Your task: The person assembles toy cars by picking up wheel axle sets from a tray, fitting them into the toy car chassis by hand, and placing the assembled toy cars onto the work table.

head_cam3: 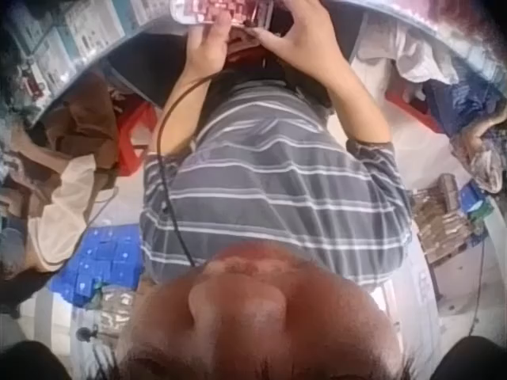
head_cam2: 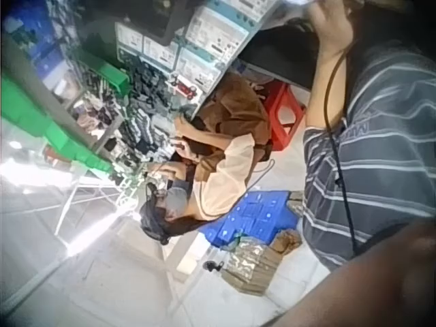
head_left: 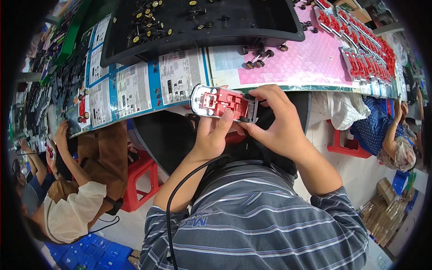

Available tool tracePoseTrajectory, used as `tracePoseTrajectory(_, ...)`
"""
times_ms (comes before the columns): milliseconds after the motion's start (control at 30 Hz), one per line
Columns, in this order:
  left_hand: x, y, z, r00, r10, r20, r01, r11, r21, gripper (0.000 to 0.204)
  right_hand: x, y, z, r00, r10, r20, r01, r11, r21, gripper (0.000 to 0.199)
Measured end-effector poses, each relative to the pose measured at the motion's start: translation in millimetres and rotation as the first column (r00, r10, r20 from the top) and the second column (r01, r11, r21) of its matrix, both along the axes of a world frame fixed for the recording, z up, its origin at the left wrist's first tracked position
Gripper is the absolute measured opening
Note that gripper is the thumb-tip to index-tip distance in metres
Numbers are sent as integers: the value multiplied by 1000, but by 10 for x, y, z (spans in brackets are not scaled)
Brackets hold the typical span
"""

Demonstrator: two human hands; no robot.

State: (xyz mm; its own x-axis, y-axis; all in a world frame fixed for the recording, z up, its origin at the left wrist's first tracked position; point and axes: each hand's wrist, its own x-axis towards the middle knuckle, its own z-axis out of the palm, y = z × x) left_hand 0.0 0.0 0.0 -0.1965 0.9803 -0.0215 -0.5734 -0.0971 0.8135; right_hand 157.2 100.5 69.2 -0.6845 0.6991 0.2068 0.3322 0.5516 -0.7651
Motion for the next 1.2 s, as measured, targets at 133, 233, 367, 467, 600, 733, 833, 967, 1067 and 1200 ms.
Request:
tracePoseTrajectory(133,-43,-8,21,997,23,79,-20,999,-37,41,-78,26,31,998,55,24,-56,998,29,55)
tracePoseTrajectory(233,-93,-26,-11,996,-1,87,4,999,-33,40,-136,32,40,995,92,39,-91,996,-21,55)
tracePoseTrajectory(367,-103,-37,-11,997,47,62,-45,998,-40,40,-193,21,109,990,106,89,-106,994,-7,59)
tracePoseTrajectory(467,-146,-30,39,996,52,70,-49,998,-47,40,-174,149,205,994,108,36,-109,994,20,64)
tracePoseTrajectory(600,-270,-14,13,990,-24,141,21,1000,23,49,-342,462,564,981,190,41,-194,958,212,59)
tracePoseTrajectory(733,-236,-21,124,988,94,124,-95,995,4,56,-449,216,457,943,293,156,-318,933,168,58)
tracePoseTrajectory(833,-269,-26,174,989,112,94,-115,993,34,60,-371,108,360,961,226,159,-256,946,198,53)
tracePoseTrajectory(967,-314,-48,159,990,104,92,-104,995,-4,64,-294,162,328,974,205,97,-220,958,185,49)
tracePoseTrajectory(1067,-393,-55,37,995,34,92,-39,998,52,68,-409,150,328,965,242,104,-257,951,171,56)
tracePoseTrajectory(1200,-387,-38,35,992,52,110,-55,998,22,69,-474,94,238,956,260,136,-281,945,168,61)
